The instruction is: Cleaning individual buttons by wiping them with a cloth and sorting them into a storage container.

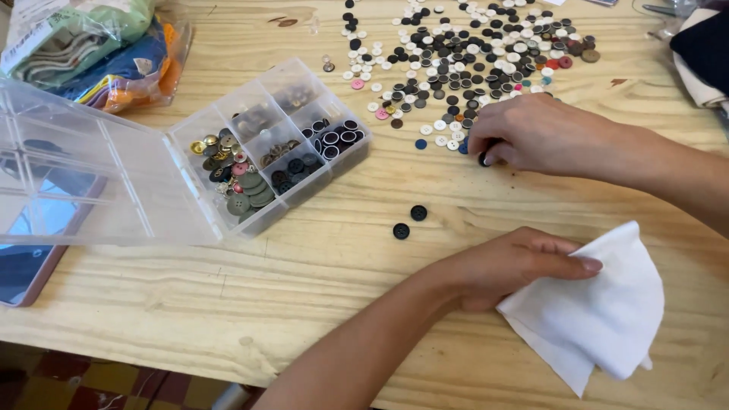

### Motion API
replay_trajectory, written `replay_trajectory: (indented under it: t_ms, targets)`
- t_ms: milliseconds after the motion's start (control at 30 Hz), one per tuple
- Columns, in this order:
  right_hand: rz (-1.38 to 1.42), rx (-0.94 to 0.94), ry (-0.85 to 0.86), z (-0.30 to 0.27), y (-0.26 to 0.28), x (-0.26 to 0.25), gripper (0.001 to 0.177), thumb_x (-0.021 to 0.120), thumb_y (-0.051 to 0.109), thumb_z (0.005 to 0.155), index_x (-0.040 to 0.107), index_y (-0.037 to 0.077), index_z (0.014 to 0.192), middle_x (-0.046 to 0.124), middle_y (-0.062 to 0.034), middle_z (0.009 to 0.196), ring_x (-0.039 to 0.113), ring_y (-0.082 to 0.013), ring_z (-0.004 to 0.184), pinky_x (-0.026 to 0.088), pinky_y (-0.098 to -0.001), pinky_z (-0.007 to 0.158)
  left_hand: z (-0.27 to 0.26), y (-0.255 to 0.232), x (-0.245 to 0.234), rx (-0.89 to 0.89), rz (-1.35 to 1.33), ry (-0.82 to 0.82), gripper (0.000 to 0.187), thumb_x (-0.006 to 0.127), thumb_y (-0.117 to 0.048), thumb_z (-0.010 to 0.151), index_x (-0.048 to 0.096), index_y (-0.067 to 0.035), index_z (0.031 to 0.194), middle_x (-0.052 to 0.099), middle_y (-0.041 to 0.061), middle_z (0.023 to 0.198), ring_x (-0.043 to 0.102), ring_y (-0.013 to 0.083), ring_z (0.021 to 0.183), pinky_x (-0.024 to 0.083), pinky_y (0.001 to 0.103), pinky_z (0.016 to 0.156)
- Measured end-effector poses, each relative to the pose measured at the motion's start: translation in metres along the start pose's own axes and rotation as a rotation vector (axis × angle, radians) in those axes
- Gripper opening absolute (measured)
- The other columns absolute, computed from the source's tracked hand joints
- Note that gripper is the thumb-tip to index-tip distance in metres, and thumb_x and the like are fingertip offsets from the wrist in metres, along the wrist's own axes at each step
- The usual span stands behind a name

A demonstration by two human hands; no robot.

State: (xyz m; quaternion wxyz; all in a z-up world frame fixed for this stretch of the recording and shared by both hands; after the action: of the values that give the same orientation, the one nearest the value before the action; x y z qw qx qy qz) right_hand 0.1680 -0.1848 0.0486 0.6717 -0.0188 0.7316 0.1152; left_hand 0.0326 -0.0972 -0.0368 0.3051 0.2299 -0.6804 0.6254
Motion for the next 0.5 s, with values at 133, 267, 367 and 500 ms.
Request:
replay_trajectory:
  t_ms: [133,267,367,500]
  targets:
    - [-0.005,-0.145,-0.209,-0.032,0.010,-0.019,0.046,0.058,-0.011,0.082,0.073,0.011,0.119,0.073,-0.0034,0.108,0.071,-0.0258,0.094,0.054,-0.0395,0.078,0.002,-0.001,-0.007,0.030,-0.007,-0.103,0.032,0.074,-0.023,0.099,0.070,-0.002,0.124,0.075,0.011,0.110,0.073,0.0197,0.089,0.060,0.034,0.075]
    - [-0.006,-0.131,-0.552,-0.112,0.054,-0.058,0.026,0.068,-0.002,0.097,0.073,0.009,0.120,0.076,-0.0003,0.107,0.070,-0.0176,0.085,0.051,-0.0301,0.068,-0.003,-0.014,-0.010,0.115,0.008,-0.312,0.027,0.067,-0.019,0.099,0.069,-0.010,0.124,0.074,0.005,0.103,0.071,0.0151,0.083,0.056,0.029,0.069]
    - [0.107,0.084,-0.640,-0.161,0.046,-0.045,0.014,0.072,0.007,0.099,0.077,0.008,0.112,0.077,-0.0065,0.107,0.073,-0.0199,0.097,0.054,-0.0321,0.085,-0.011,-0.017,-0.011,0.099,0.019,-0.441,0.025,0.064,-0.020,0.101,0.069,-0.012,0.123,0.072,0.004,0.102,0.068,0.0174,0.085,0.054,0.030,0.071]
    - [-0.057,-0.267,-0.492,-0.210,0.044,0.008,0.038,0.043,0.011,0.101,0.053,0.008,0.138,0.059,-0.0100,0.142,0.057,-0.0239,0.132,0.048,-0.0338,0.110,-0.011,-0.015,-0.011,0.173,-0.084,-0.402,0.020,0.062,-0.016,0.100,0.071,-0.009,0.116,0.073,0.005,0.095,0.068,0.0152,0.077,0.054,0.028,0.064]
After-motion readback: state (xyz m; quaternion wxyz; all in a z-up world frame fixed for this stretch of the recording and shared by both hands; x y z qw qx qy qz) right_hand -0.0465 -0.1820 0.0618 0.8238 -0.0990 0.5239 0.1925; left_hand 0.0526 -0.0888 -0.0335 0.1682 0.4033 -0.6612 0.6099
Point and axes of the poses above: each hand's wrist, its own z-axis towards the middle knuckle, its own x-axis out of the palm, y = z × x, the point moved 8 cm from there along z, towards the middle knuckle
